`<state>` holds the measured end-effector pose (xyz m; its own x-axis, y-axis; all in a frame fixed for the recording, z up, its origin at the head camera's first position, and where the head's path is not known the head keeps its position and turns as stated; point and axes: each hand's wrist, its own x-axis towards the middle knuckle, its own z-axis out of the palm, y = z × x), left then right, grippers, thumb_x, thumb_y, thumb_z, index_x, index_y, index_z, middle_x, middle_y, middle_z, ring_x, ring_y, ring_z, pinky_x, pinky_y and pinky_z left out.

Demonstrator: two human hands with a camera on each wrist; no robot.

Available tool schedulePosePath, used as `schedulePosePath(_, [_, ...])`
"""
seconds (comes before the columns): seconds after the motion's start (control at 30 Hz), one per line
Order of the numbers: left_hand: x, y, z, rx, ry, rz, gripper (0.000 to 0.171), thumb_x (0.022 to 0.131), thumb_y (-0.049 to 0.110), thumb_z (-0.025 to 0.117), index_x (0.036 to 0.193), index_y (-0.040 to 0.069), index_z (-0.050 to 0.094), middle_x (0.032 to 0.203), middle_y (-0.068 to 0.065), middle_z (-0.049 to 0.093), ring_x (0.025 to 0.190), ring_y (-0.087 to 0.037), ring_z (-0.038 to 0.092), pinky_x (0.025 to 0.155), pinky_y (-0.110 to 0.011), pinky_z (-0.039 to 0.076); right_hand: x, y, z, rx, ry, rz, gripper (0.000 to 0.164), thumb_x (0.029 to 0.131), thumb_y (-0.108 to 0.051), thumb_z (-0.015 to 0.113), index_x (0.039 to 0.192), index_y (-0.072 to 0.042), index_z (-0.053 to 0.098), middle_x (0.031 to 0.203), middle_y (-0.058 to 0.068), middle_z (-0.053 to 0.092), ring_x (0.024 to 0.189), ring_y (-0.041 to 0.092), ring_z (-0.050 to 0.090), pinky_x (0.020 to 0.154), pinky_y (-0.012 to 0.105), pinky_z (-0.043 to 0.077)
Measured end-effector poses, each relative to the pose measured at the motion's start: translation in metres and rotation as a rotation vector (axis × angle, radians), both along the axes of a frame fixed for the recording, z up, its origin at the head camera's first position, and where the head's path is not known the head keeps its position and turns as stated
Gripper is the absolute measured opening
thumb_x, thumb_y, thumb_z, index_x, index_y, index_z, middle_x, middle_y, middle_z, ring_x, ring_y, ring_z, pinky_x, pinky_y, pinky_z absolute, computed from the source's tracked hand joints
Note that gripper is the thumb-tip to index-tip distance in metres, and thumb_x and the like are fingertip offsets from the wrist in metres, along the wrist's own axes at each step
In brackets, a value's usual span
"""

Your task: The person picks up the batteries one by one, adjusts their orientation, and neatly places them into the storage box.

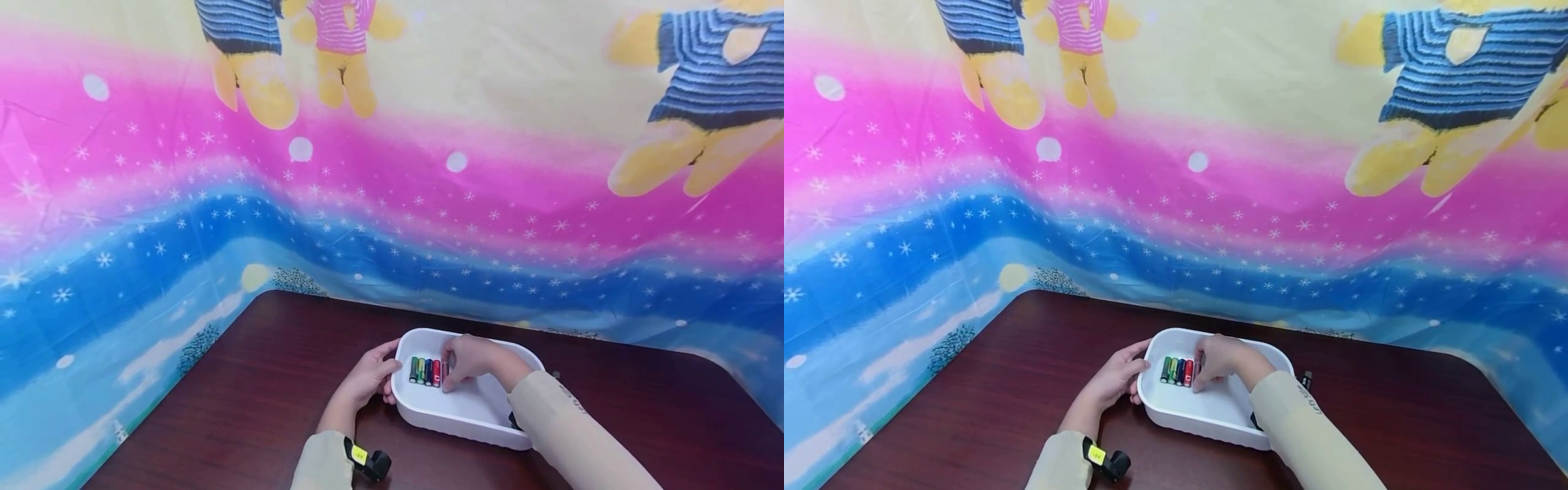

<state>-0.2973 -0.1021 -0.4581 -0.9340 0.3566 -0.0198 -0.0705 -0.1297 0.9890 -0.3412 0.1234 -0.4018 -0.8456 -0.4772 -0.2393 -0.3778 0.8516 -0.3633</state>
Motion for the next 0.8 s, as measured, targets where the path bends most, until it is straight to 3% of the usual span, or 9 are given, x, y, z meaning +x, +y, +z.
schedulePosePath(0.23, [0.0007,0.0002,0.0004,-0.006,0.001,0.002,0.059,0.088,0.008,0.05,0.143,0.007,0.033,0.048,-0.003,0.048,0.034,-0.011,0.048,0.037,-0.024,0.044,0.0012,-0.0009,0.0001,0.018,0.043,0.016,0.044,0.061,-0.038,0.085,0.09,-0.016,0.061,0.064,-0.001,0.053,0.054,0.012,0.05,0.055,0.028,0.043])
schedulePosePath(0.8, [0.0008,0.0002,0.0002,-0.004,0.004,0.002,0.059,0.087,0.008,0.05,0.143,0.007,0.033,0.047,-0.002,0.048,0.034,-0.011,0.048,0.037,-0.024,0.044,-0.0005,-0.0018,-0.0016,0.014,0.045,0.026,0.046,0.06,-0.037,0.085,0.095,-0.016,0.063,0.067,0.0,0.054,0.055,0.013,0.05,0.057,0.029,0.042])
